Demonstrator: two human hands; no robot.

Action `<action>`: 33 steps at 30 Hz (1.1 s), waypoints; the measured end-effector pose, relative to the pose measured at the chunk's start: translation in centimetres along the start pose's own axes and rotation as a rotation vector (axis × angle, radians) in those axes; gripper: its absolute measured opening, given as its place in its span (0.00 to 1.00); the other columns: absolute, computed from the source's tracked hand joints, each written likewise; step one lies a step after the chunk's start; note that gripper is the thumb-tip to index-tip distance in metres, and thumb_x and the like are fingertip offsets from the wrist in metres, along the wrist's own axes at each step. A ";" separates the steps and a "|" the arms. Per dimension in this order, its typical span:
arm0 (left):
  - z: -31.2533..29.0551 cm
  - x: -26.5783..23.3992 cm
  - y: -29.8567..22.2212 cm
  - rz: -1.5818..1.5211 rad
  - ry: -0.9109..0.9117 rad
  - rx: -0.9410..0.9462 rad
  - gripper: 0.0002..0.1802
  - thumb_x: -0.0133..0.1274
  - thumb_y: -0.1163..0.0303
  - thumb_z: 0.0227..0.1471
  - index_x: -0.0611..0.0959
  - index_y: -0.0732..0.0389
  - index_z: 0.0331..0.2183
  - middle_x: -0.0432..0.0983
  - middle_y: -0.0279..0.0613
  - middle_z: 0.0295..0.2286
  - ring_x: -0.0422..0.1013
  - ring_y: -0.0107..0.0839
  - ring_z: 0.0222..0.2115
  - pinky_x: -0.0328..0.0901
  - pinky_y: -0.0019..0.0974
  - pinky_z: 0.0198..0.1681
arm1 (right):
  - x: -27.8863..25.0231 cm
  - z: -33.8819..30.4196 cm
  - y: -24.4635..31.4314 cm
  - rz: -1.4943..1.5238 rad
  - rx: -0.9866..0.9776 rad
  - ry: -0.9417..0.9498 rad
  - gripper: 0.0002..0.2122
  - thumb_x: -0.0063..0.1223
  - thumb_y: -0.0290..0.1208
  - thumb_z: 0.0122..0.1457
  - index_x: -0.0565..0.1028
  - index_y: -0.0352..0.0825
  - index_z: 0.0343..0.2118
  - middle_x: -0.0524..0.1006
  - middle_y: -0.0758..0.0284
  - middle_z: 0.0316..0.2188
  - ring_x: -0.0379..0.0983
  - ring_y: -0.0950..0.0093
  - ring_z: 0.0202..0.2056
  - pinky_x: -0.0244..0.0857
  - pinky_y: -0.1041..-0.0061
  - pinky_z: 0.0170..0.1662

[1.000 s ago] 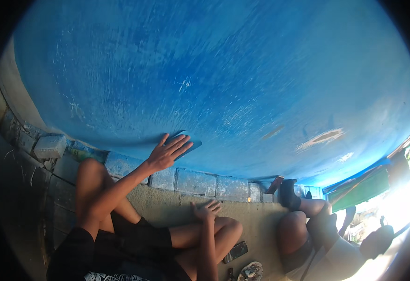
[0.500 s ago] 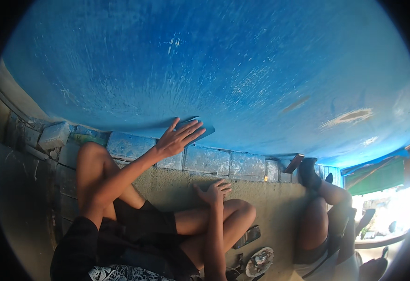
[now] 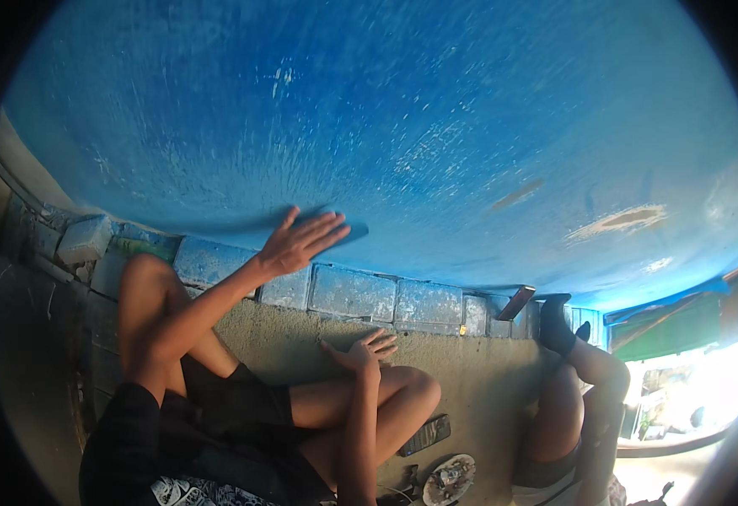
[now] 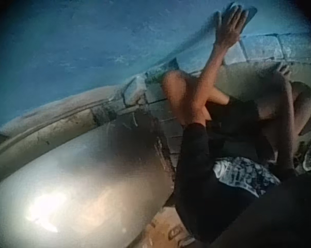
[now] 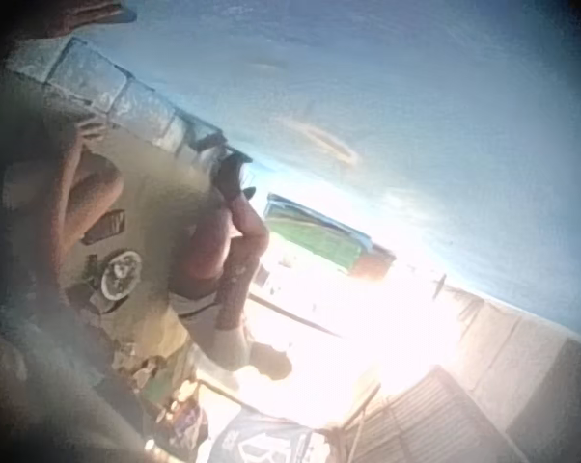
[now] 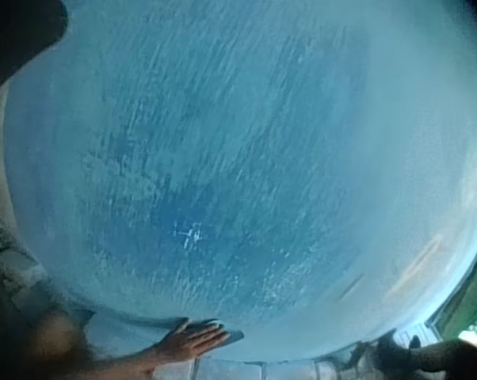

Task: The person sands a blue wall with sandpaper and touches the surface by hand.

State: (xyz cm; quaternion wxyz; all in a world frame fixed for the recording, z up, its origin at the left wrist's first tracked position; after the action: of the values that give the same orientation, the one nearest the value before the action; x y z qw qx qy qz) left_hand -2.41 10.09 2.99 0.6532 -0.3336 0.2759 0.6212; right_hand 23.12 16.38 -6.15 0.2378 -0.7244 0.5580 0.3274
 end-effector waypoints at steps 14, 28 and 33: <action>0.8 -3.0 1.8 0.095 -0.170 -0.023 0.43 0.44 0.83 0.50 0.56 0.44 0.65 0.48 0.26 0.65 0.48 0.25 0.65 0.43 0.58 0.65 | 0.1 -0.3 0.9 0.006 -0.013 0.015 0.77 0.59 0.77 0.27 0.24 0.18 0.61 0.20 0.31 0.61 0.16 0.35 0.63 0.28 0.39 0.63; 1.7 -7.3 1.9 0.041 -0.389 -0.138 0.44 0.52 0.82 0.49 0.59 0.44 0.64 0.47 0.33 0.65 0.46 0.31 0.66 0.32 0.63 0.65 | 0.4 0.6 -0.3 0.049 0.014 0.040 0.75 0.61 0.75 0.30 0.22 0.24 0.62 0.17 0.37 0.62 0.12 0.39 0.64 0.27 0.33 0.61; -1.7 -4.2 2.6 0.005 -0.290 -0.155 0.43 0.50 0.81 0.50 0.58 0.43 0.64 0.48 0.33 0.65 0.45 0.32 0.66 0.33 0.64 0.65 | -0.7 -0.3 0.4 0.037 0.027 0.027 0.75 0.62 0.73 0.31 0.22 0.24 0.62 0.19 0.37 0.63 0.14 0.39 0.64 0.25 0.35 0.62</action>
State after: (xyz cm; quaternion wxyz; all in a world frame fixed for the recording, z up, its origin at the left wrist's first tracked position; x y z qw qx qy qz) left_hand -5.19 6.13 4.88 0.6569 -0.2891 0.1310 0.6839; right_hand 22.71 16.54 -5.38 0.2338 -0.7151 0.5789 0.3144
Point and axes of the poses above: each hand's wrist, its own z-axis towards the middle knuckle, its own x-axis out of the palm, y = z × x, the point moved 4 cm from there along z, towards the middle knuckle
